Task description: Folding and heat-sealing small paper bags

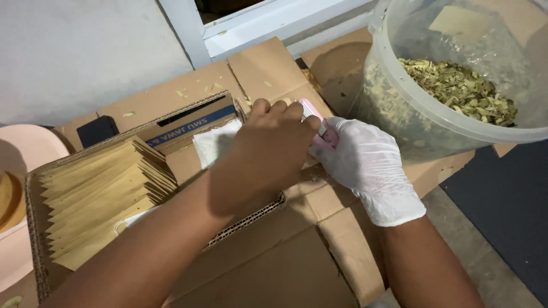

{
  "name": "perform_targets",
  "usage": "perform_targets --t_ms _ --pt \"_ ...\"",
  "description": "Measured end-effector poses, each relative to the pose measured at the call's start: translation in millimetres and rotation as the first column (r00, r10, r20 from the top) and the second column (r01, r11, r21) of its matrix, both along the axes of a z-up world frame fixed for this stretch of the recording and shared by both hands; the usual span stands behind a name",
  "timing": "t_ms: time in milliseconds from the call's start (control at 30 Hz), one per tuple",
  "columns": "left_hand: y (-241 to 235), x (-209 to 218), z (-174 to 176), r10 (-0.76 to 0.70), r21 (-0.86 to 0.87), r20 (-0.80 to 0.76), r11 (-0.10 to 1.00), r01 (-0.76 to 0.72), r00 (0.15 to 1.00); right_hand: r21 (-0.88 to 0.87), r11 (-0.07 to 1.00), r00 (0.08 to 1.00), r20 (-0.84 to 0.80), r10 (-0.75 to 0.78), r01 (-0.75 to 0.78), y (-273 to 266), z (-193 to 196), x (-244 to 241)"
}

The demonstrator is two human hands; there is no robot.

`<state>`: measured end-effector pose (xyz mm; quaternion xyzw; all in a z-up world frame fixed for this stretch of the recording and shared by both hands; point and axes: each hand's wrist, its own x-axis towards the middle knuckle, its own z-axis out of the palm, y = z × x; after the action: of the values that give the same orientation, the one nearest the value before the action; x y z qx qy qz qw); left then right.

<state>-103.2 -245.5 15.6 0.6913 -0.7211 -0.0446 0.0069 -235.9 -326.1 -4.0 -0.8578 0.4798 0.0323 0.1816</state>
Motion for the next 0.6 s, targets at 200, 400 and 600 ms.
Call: perform_targets --t_ms 200,400,600 --pt "3.8 -3.1 -0.5 -0.050 0.088 -0.049 0.995 0.054 0.998 0.051 0.992 0.992 -0.049 -0.113 0.115 -2.8 13.0 7.4" --pt "-6.3 -9.2 -38.1 -0.049 -0.149 0.185 0.986 0.077 0.982 0.086 0.993 0.996 0.012 -0.083 0.082 -3.5 10.2 1.8" --pt "-2.7 -22.2 -30.3 -0.050 -0.247 0.264 0.962 0.118 0.963 0.033 0.999 0.998 0.043 -0.043 0.042 -12.0 4.7 -2.6"
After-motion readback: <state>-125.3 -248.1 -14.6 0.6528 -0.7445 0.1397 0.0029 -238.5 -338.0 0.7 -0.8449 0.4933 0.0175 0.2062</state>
